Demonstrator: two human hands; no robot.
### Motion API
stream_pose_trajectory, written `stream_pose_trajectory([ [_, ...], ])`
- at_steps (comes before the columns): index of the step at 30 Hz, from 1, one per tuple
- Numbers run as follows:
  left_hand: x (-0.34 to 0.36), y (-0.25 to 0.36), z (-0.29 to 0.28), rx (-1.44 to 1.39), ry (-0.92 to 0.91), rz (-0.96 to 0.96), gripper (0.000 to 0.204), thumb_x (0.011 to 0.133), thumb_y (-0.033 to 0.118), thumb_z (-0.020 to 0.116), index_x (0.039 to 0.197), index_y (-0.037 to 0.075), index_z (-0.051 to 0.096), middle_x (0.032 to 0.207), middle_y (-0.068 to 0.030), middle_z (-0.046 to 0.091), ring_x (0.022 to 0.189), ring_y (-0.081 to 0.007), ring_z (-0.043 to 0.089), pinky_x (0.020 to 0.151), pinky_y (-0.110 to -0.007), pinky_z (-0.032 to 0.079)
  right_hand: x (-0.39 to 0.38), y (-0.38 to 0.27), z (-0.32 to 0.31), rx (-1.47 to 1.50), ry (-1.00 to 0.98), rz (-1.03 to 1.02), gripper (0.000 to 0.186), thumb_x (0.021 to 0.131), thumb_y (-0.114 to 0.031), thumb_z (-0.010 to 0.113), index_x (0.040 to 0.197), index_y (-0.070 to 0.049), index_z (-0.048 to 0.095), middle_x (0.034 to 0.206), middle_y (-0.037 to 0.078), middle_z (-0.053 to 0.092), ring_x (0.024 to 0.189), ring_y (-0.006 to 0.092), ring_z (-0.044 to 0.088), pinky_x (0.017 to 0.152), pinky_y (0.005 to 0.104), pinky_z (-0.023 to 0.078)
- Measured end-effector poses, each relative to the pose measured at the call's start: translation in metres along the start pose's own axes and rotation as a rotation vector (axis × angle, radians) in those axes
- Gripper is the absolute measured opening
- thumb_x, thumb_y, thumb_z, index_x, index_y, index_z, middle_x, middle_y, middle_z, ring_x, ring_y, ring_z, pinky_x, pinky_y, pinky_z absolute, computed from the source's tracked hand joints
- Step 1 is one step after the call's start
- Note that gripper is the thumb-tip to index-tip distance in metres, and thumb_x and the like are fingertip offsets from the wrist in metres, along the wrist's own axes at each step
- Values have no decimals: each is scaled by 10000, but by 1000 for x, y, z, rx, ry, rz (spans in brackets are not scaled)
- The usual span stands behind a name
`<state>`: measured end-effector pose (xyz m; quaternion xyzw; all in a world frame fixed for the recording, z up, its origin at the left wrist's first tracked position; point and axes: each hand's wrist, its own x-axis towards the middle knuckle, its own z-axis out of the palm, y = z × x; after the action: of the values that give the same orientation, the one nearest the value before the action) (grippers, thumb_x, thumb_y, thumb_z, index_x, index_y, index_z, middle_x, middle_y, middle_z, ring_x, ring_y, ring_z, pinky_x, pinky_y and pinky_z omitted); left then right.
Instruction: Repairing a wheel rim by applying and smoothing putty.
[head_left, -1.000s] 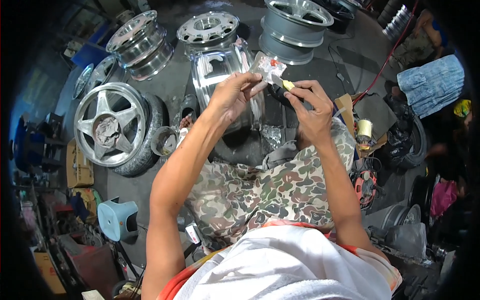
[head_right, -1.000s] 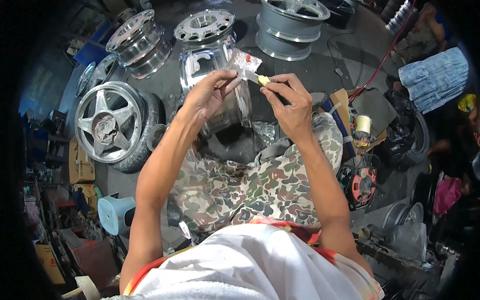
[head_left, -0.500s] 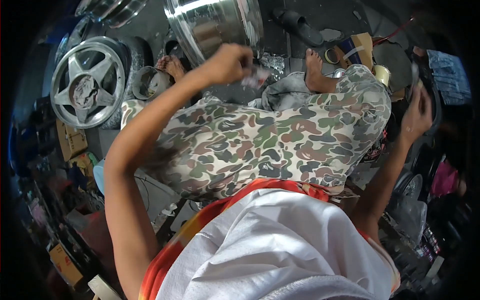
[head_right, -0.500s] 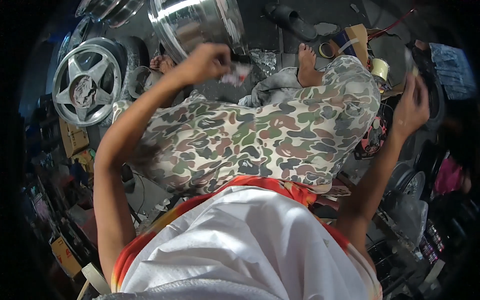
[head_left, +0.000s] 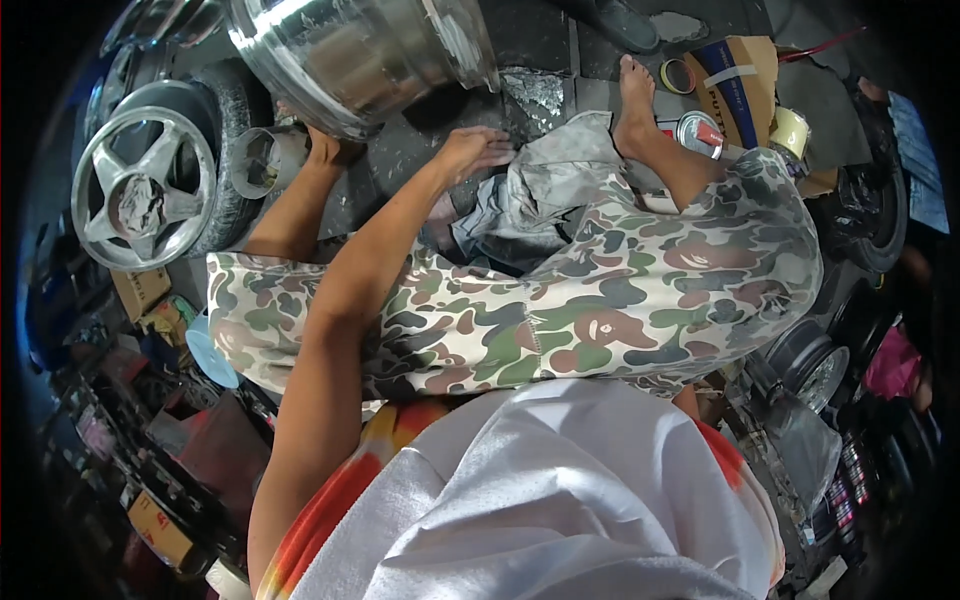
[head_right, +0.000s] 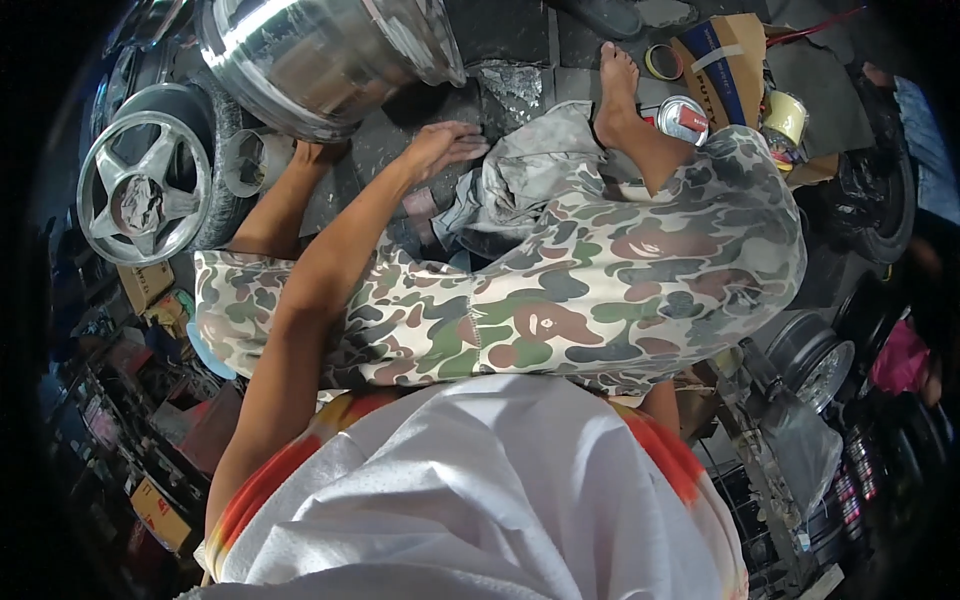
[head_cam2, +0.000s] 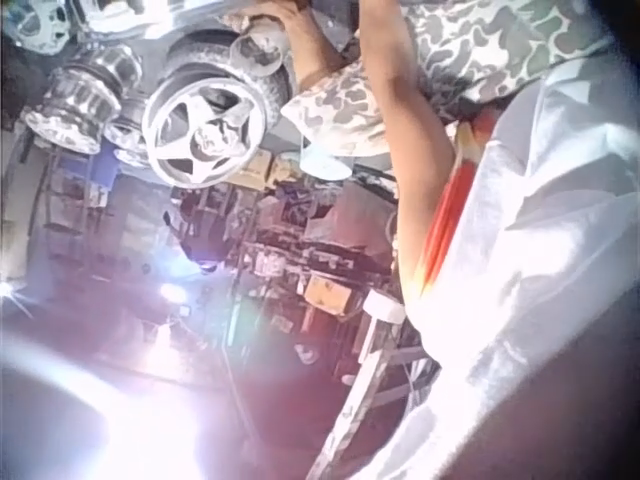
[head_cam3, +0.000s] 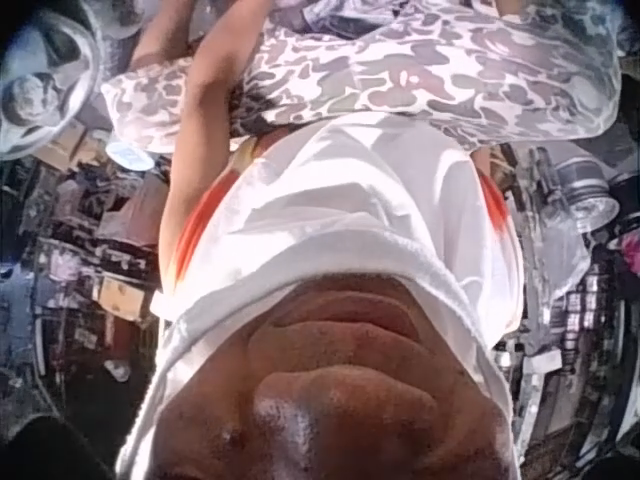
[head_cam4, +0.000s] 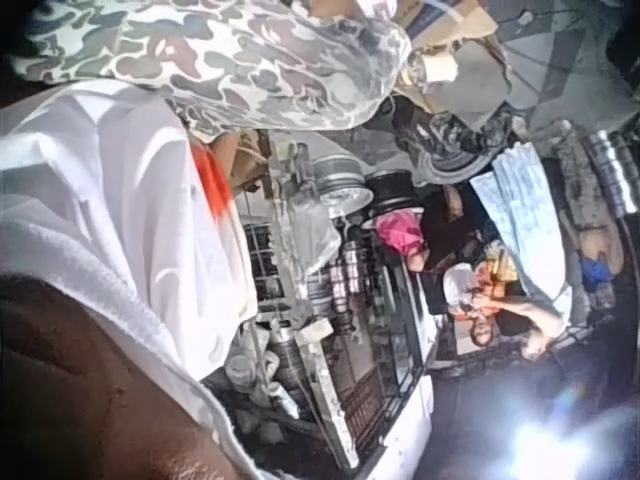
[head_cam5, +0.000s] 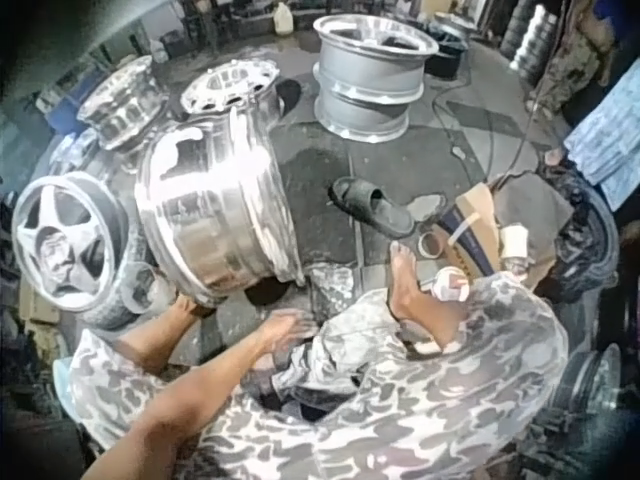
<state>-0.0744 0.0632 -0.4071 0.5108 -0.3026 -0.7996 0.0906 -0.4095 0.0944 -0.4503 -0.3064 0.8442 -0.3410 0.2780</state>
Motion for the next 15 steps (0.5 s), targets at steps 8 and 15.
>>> stream_pose_trajectory([
  [8, 15, -23, 38, 928, 131, 359, 522, 604, 309, 979, 989, 32, 761, 993, -138, 770, 969, -269, 735, 885, -399, 562, -55, -61, -48, 375, 23, 92, 661, 1081, -507, 327, 1565, -59, 365, 1666, 124, 279, 1548, 268, 189, 1271, 399, 151],
  [15, 23, -53, 26, 1233, 174, 375, 258, 652, 95, 785, 908, 85, 808, 900, -163, 770, 905, -306, 753, 853, -377, 578, -90, -53, -86, 566, -8, 12, 625, 1077, -484, 347, 1528, -53, 395, 1574, 139, 344, 1479, 276, 259, 1234, 400, 191],
])
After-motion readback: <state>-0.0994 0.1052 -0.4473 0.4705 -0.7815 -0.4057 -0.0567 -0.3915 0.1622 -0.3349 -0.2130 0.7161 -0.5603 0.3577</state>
